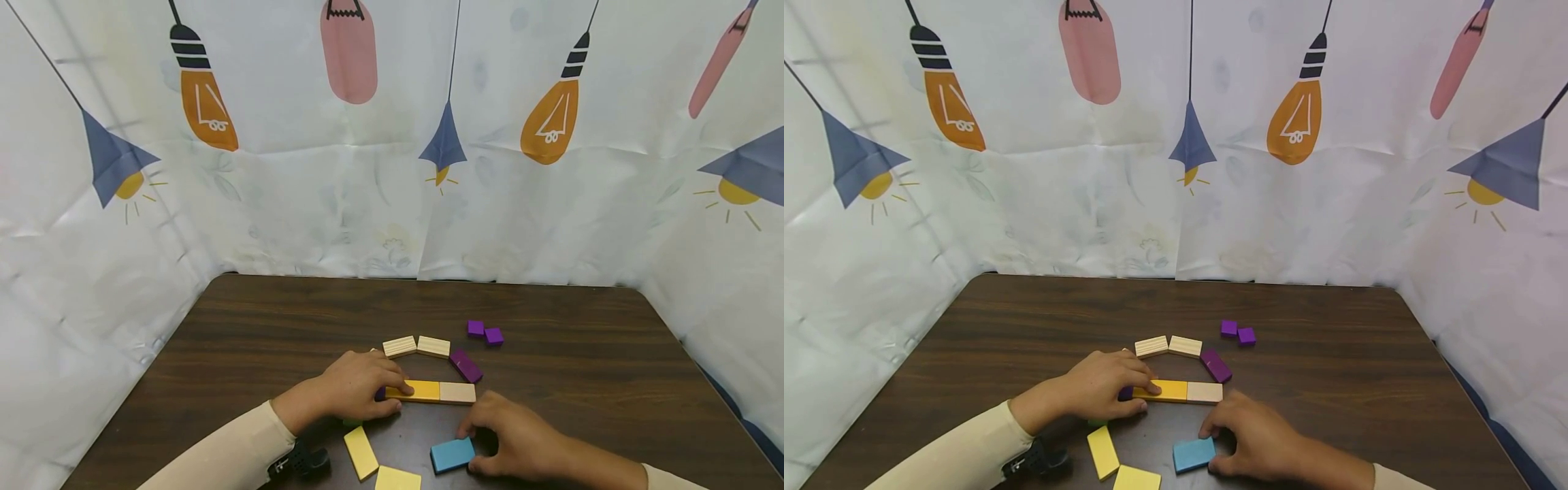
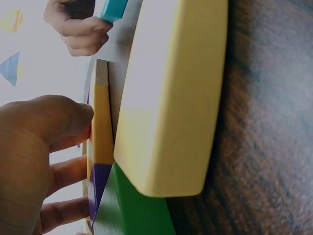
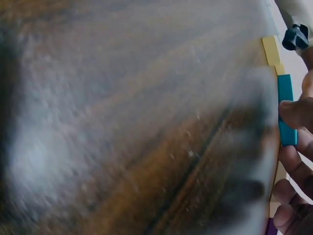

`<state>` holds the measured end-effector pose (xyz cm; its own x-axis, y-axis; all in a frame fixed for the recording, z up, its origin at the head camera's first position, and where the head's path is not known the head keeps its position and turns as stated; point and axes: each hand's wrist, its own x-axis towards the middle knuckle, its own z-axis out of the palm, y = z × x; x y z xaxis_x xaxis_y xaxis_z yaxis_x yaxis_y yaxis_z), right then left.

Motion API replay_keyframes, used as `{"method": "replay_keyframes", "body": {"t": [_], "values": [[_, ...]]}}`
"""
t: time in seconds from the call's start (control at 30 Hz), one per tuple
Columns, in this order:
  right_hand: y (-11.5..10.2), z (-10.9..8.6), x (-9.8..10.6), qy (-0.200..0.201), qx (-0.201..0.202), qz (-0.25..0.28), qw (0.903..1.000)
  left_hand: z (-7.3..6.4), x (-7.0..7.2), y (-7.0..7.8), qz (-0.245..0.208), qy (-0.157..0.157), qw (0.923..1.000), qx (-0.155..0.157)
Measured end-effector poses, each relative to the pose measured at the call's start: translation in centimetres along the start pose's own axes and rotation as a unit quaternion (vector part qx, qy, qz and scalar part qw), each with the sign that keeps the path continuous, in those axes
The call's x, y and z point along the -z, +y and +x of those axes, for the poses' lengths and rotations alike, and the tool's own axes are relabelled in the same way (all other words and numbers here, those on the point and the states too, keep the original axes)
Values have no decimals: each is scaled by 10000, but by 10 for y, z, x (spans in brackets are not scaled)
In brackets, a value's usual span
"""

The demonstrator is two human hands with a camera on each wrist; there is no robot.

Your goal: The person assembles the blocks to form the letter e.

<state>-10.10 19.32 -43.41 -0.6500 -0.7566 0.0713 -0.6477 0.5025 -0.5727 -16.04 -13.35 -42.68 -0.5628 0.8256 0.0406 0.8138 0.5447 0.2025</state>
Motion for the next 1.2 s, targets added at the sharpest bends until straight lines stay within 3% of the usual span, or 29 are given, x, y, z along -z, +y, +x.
{"method": "replay_keyframes", "body": {"t": [0.83,1.2], "values": [[-3,2,-18,38,809,-42,9967,1,-1,-1,9,30,10000,18],[-3,2,-20,11,892,-8,9960,1,0,-1,-72,-44,9999,72]]}}
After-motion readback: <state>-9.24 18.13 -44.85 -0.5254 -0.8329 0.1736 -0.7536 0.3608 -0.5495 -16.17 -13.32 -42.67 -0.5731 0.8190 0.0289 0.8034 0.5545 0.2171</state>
